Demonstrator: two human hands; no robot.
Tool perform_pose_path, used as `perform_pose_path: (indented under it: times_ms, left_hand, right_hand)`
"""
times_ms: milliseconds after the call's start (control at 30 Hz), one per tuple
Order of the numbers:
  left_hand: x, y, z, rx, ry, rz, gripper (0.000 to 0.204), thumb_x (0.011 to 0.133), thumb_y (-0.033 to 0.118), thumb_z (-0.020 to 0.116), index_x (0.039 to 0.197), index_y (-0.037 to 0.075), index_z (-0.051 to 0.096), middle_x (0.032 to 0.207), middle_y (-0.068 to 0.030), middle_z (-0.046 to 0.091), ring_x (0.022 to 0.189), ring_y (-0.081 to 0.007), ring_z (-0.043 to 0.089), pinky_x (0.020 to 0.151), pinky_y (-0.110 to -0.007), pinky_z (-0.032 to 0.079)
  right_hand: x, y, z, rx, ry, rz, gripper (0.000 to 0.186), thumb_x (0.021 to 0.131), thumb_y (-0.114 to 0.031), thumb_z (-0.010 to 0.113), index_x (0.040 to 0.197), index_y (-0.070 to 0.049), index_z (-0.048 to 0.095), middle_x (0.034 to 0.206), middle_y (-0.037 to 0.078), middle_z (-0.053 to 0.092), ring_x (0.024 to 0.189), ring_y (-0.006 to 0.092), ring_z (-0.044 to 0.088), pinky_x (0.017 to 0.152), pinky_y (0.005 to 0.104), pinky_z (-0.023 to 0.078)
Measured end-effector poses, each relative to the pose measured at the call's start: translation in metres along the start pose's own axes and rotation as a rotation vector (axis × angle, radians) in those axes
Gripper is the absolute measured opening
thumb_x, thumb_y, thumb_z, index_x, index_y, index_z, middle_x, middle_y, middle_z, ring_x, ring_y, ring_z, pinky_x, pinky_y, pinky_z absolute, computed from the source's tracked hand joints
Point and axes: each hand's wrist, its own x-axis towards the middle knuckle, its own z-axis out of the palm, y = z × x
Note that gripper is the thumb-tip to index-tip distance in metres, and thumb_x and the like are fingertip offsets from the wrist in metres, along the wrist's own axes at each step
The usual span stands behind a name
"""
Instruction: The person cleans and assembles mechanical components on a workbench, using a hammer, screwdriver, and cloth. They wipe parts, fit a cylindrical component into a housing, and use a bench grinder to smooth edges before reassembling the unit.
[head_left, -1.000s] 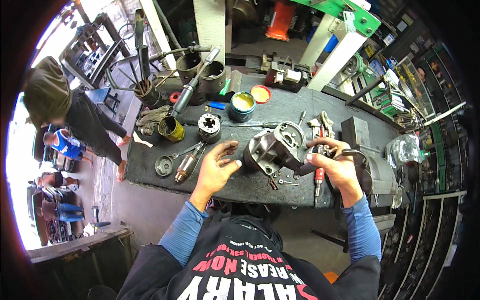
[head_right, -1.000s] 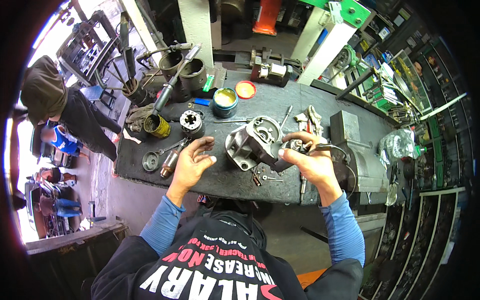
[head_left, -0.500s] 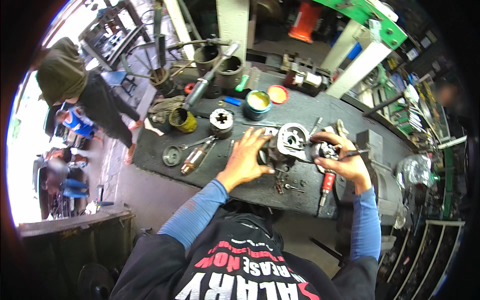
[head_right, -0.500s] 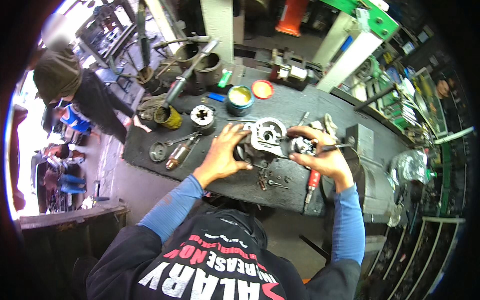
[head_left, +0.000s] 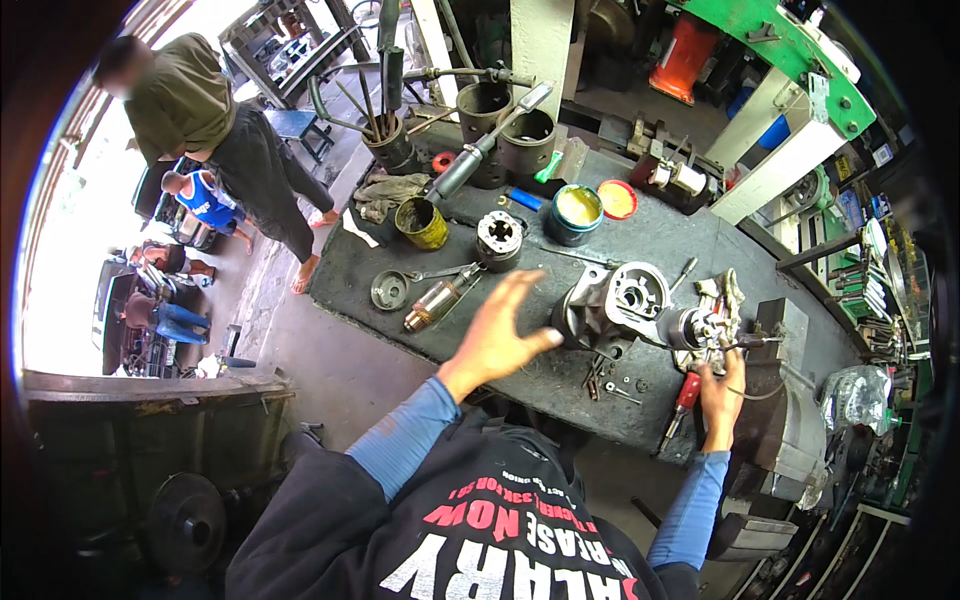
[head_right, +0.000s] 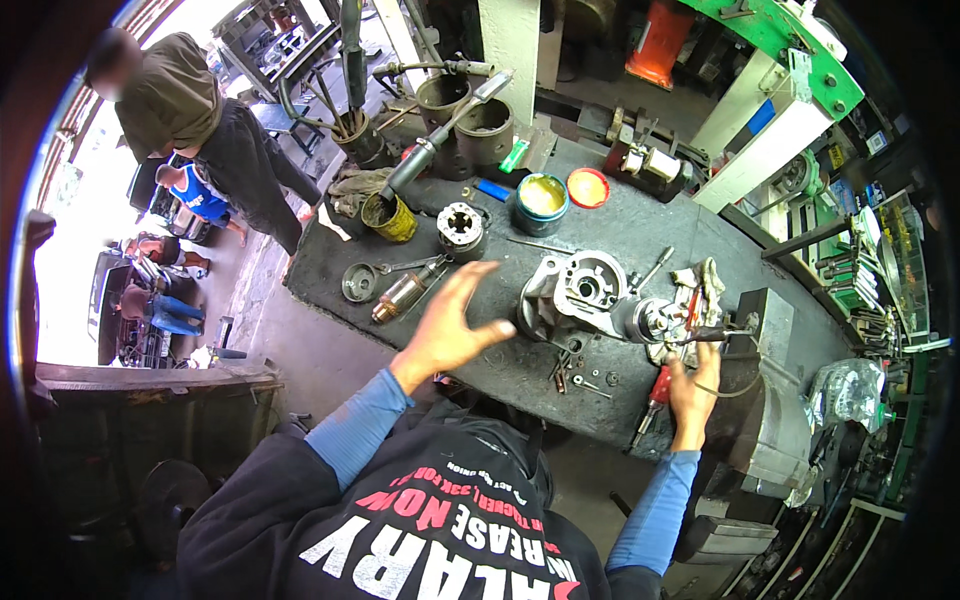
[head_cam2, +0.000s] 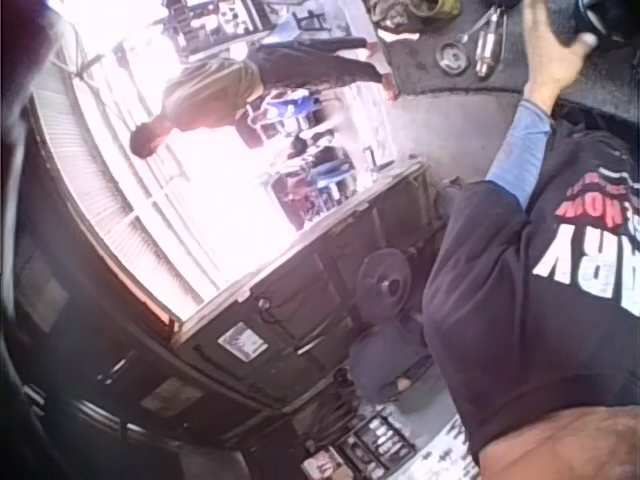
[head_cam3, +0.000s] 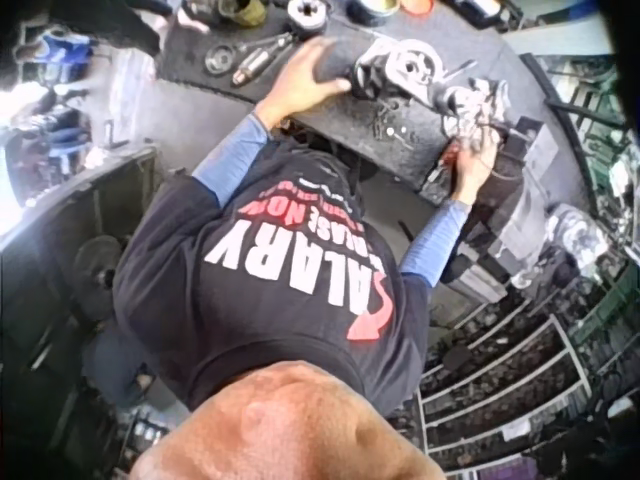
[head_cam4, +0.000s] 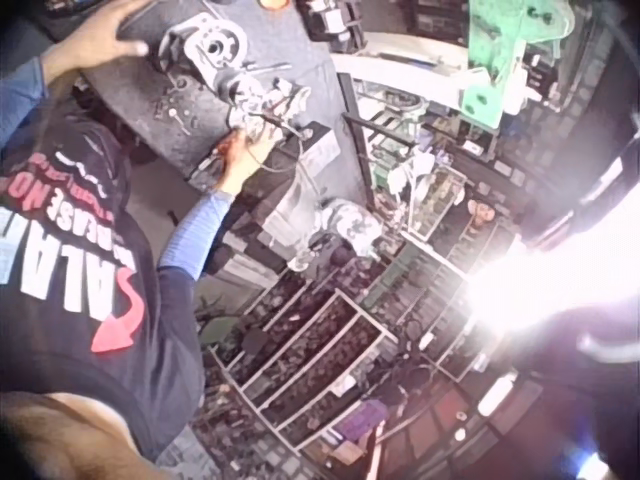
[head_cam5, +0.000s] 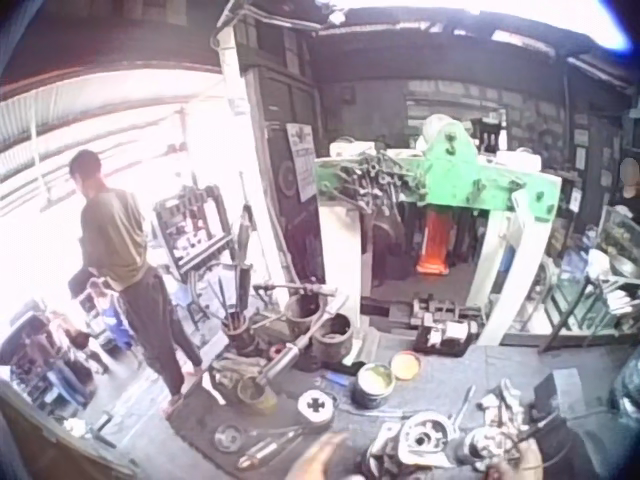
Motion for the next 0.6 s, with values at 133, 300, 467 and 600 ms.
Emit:
perform_pose_path:
  times_ms: [133, 300, 467, 600]
  left_hand:
    - [-0.017, -0.06, -0.044, 0.226, 0.26, -0.293, 0.052, 0.084, 0.019, 0.086, 0.129, 0.003, 0.066, 0.122, -0.0207, 0.067, 0.117, -0.0388, 0.065, 0.102, -0.046, 0.052]
    - [-0.014, -0.119, -0.06, 0.683, 0.101, -0.203, 0.061, 0.08, 0.03, 0.089, 0.128, 0.002, 0.064, 0.12, -0.0203, 0.065, 0.113, -0.0402, 0.062, 0.096, -0.049, 0.052]
    - [0.004, -0.13, -0.056, 0.715, -0.084, -0.273, 0.057, 0.076, 0.029, 0.092, 0.118, 0.0, 0.067, 0.114, -0.0252, 0.071, 0.108, -0.0423, 0.069, 0.093, -0.05, 0.055]
    - [0.011, -0.124, -0.074, 0.691, -0.15, -0.269, 0.054, 0.075, 0.035, 0.091, 0.109, -0.002, 0.071, 0.102, -0.0266, 0.075, 0.099, -0.0429, 0.073, 0.09, -0.051, 0.056]
  right_hand:
    - [0.012, 0.033, 0.031, -0.226, 0.043, 0.024, 0.045, 0.09, -0.015, 0.08, 0.132, -0.005, 0.07, 0.13, 0.024, 0.064, 0.121, 0.0425, 0.062, 0.102, 0.0507, 0.049]
    - [0.035, 0.051, 0.04, -0.085, 0.332, -0.022, 0.023, 0.093, -0.014, 0.071, 0.112, -0.001, 0.075, 0.101, 0.021, 0.073, 0.097, 0.0425, 0.07, 0.087, 0.0503, 0.055]
    - [0.05, 0.035, 0.047, -0.144, 0.057, 0.125, 0.048, 0.085, -0.023, 0.081, 0.13, -0.008, 0.07, 0.122, 0.023, 0.063, 0.115, 0.0443, 0.064, 0.098, 0.0518, 0.054]
    - [0.051, 0.021, 0.056, -0.192, -0.028, 0.245, 0.027, 0.087, -0.015, 0.075, 0.113, -0.007, 0.074, 0.117, 0.02, 0.075, 0.109, 0.0433, 0.071, 0.096, 0.0506, 0.057]
